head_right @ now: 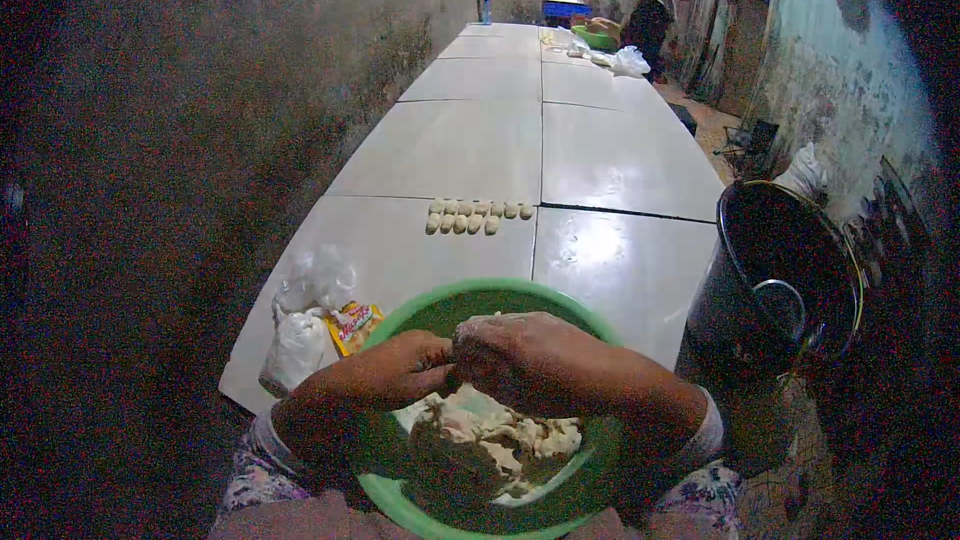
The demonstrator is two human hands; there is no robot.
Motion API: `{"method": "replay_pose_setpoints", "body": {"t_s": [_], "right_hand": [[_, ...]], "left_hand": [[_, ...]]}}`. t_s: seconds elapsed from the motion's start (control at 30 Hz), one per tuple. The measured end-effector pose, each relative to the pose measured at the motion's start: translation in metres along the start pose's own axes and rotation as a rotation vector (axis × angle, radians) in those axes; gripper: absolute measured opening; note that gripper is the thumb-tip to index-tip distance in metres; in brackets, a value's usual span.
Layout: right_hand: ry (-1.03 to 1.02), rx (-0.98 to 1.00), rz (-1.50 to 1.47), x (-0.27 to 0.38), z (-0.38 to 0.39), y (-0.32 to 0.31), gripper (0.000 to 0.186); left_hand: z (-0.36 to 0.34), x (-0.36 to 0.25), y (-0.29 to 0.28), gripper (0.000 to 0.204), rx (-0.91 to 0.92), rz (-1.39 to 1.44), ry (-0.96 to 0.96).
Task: The person pinches off pieces of dough from a green bowl, rolls them into small balls by hand, and places them in rows on a tiled table.
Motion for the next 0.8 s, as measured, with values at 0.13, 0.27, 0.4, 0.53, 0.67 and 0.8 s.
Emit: {"method": "replay_pose_setpoints", "body": {"t_s": [0.13, 0.27, 0.4, 0.53, 0.67, 0.8], "right_hand": [[0.396, 0.199, -0.361, -0.006, 0.002, 0.004, 0.016], [0.067, 0.108, 0.011, 0.0, 0.004, 0.001, 0.019], [0.17, 0.189, 0.015, 0.0, 0.006, -0.002, 0.022], [0.393, 0.102, -0.186, 0.0, 0.006, -0.007, 0.021], [0.185, -0.289, 0.039, -0.006, 0.009, -0.024, 0.021], [0.51, -0.117, -0.691, -0.012, 0.008, -0.013, 0.027]], "left_hand": [[0.0, -0.016, 0.001, 0.017, 0.081, -0.128, -0.041], [0.004, -0.011, 0.006, 0.02, 0.024, -0.21, 0.047], [0.002, -0.012, 0.007, 0.02, 0.109, -0.251, 0.018], [0.003, -0.013, 0.006, 0.021, 0.209, -0.381, -0.027], [0.005, -0.015, 0.012, 0.022, 0.424, -0.41, -0.092], [0.007, -0.016, 0.017, 0.034, 0.216, -0.298, 0.058]]}}
Point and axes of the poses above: each hand's wrist, its own z-axis away from the middle knuckle, its own y-axis out of the palm, x = y × z, the point moved 3 cm from there along -z, towards the middle knuckle, and after that the axes turned 7 degrees about y, right-handed, at the moved point
